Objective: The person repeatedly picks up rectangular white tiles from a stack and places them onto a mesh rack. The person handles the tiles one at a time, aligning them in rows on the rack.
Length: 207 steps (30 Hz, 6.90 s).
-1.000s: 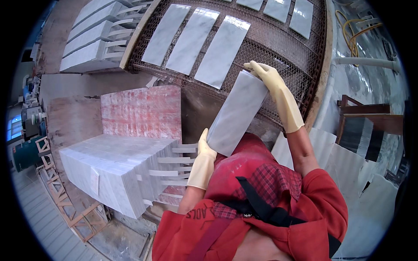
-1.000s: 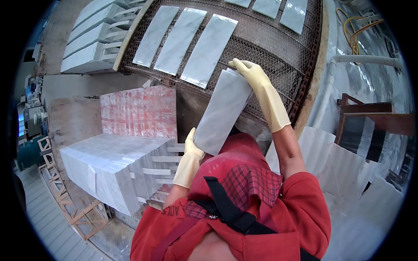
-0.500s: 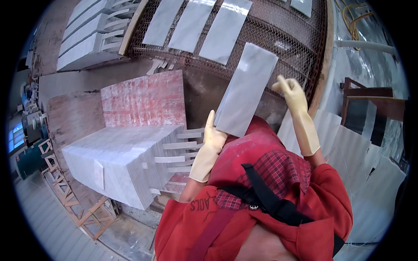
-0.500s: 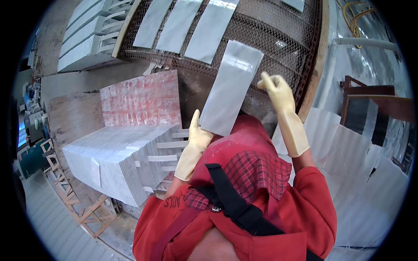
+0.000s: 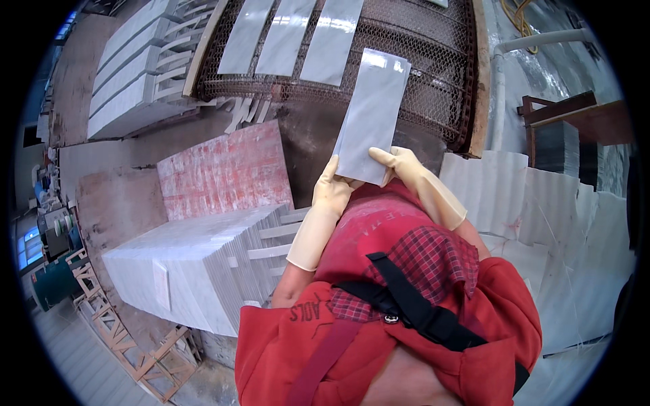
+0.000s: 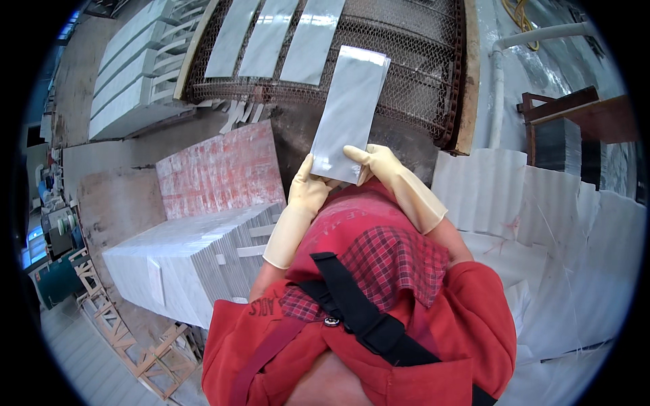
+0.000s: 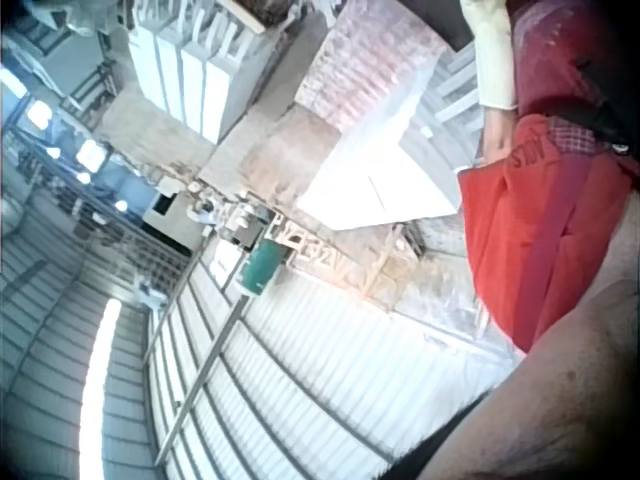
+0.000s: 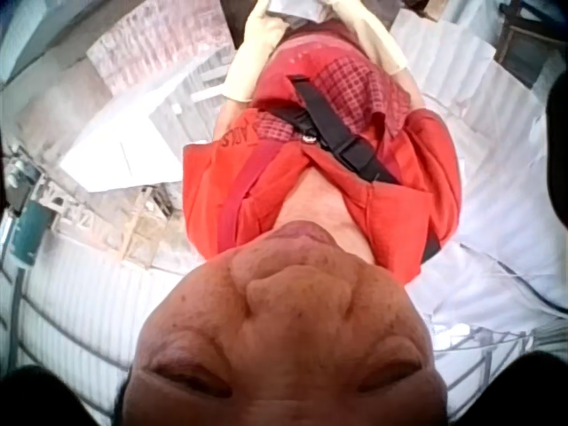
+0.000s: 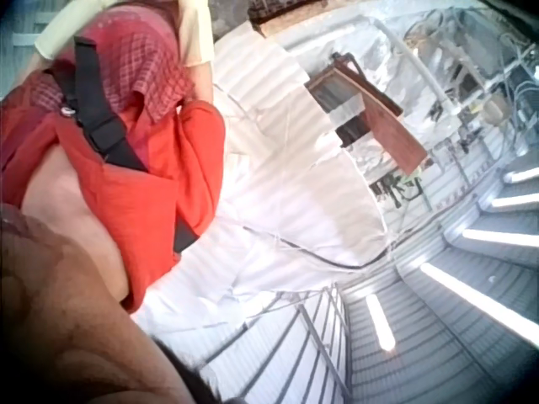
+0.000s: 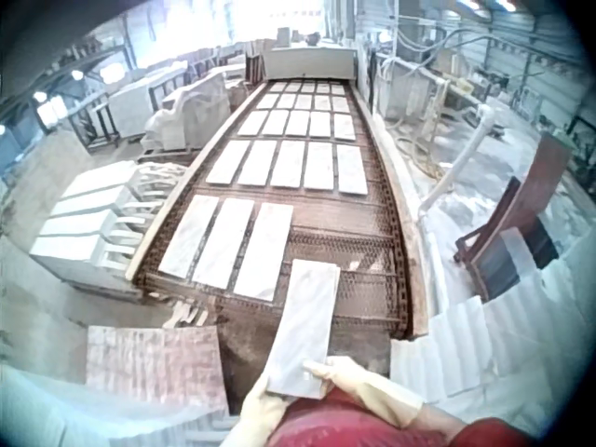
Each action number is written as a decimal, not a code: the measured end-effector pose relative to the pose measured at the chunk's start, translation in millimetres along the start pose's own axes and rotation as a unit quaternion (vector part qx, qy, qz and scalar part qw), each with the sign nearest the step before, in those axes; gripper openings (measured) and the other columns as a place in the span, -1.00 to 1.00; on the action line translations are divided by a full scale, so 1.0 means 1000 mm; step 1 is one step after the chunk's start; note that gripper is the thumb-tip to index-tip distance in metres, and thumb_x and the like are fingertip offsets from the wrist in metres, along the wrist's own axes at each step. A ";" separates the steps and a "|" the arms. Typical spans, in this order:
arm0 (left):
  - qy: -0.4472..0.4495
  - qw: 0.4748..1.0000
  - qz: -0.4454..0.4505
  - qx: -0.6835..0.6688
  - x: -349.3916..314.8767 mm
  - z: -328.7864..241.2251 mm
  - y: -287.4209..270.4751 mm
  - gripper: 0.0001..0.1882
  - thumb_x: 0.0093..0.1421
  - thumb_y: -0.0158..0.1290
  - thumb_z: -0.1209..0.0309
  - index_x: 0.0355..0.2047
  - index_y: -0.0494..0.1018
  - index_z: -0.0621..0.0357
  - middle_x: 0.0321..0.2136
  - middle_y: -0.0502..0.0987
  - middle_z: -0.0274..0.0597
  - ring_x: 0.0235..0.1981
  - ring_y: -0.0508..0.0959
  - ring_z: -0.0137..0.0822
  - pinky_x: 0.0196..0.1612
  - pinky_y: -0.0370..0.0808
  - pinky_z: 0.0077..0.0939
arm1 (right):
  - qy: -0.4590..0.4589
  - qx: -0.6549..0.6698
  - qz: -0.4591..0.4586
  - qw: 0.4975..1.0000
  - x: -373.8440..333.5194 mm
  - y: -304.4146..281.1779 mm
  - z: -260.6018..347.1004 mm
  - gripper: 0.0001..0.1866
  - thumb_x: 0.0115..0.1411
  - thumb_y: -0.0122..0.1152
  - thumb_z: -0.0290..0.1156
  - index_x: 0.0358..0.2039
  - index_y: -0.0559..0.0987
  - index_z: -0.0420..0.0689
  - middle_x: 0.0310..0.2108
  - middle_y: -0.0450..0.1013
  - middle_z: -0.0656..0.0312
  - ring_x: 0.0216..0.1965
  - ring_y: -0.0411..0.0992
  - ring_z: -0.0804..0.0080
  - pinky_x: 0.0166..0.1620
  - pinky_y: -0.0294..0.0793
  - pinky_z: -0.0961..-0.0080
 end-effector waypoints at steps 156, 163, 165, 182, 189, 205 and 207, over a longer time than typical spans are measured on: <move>-0.122 0.964 -0.208 0.113 0.048 0.025 -0.146 -0.58 0.17 0.05 0.80 0.04 0.38 0.26 -0.27 0.61 0.51 -0.34 0.70 0.10 -0.36 0.64 0.08 | -0.222 -0.257 -0.441 0.831 0.083 -0.147 0.258 -0.33 0.27 0.33 0.02 0.26 0.47 -0.12 0.12 0.55 0.03 0.13 0.52 0.19 0.24 0.42 0.20; -0.073 0.961 -0.216 0.155 0.045 0.021 -0.141 -0.52 0.14 0.07 0.82 0.05 0.38 0.21 -0.29 0.63 0.44 -0.31 0.70 0.09 -0.31 0.66 0.07 | -0.116 -0.464 -0.504 0.719 0.113 -0.176 0.264 0.07 0.09 0.46 0.23 0.46 0.22 -0.04 0.45 0.21 0.15 0.48 0.11 0.13 0.40 0.19 -0.14; -0.055 0.958 -0.221 0.174 0.040 0.016 -0.128 -0.58 0.17 0.05 0.78 0.03 0.39 0.23 -0.29 0.62 0.44 -0.31 0.69 0.12 -0.30 0.66 0.08 | -0.090 -0.479 -0.505 0.713 0.112 -0.172 0.265 0.07 0.09 0.46 0.24 0.46 0.21 -0.02 0.48 0.16 0.16 0.50 0.08 0.11 0.41 0.15 -0.20; -0.124 0.967 -0.153 -0.159 0.030 0.022 -0.067 -0.48 0.20 -0.05 0.46 0.18 0.35 0.38 0.21 0.41 0.30 0.19 0.40 0.38 0.23 0.42 0.43 | -0.087 -0.456 -0.526 0.713 0.116 -0.179 0.261 -0.09 0.06 0.52 0.15 0.32 0.37 0.01 0.37 0.31 0.28 0.39 0.26 0.29 0.32 0.31 -0.16; -0.107 0.960 -0.055 -0.252 0.035 0.022 -0.062 -0.40 0.19 -0.04 0.44 0.28 0.31 0.26 0.30 0.36 0.12 0.33 0.29 0.25 0.35 0.25 0.45 | -0.080 -0.449 -0.524 0.719 0.113 -0.175 0.269 -0.11 0.05 0.53 0.15 0.28 0.40 0.00 0.32 0.38 0.28 0.36 0.31 0.24 0.34 0.28 -0.26; -0.040 0.995 0.033 -0.083 0.025 -0.008 -0.013 -0.23 0.46 -0.33 -0.19 0.46 0.12 0.07 0.46 0.18 -0.08 0.44 0.17 0.08 0.34 0.07 0.55 | -0.361 -0.283 -0.381 0.802 0.031 -0.134 0.178 -0.53 0.36 0.26 -0.12 0.14 0.61 -0.17 0.12 0.56 -0.05 0.15 0.52 0.15 0.23 0.48 0.28; -0.056 0.992 -0.015 -0.109 0.013 -0.011 0.000 -0.26 0.48 -0.35 -0.16 0.45 0.12 0.07 0.48 0.14 -0.04 0.43 0.16 0.19 0.30 0.08 0.65 | -0.315 -0.216 -0.333 0.862 0.008 -0.105 0.138 -0.50 0.36 0.25 -0.06 0.13 0.61 -0.18 0.07 0.58 -0.01 0.10 0.54 0.21 0.18 0.49 0.34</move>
Point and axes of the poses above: each hand's wrist, its own x-axis towards the middle knuckle, its own y-axis out of the palm, z = x × y, the point moved 7 cm from there along x, towards the middle knuckle
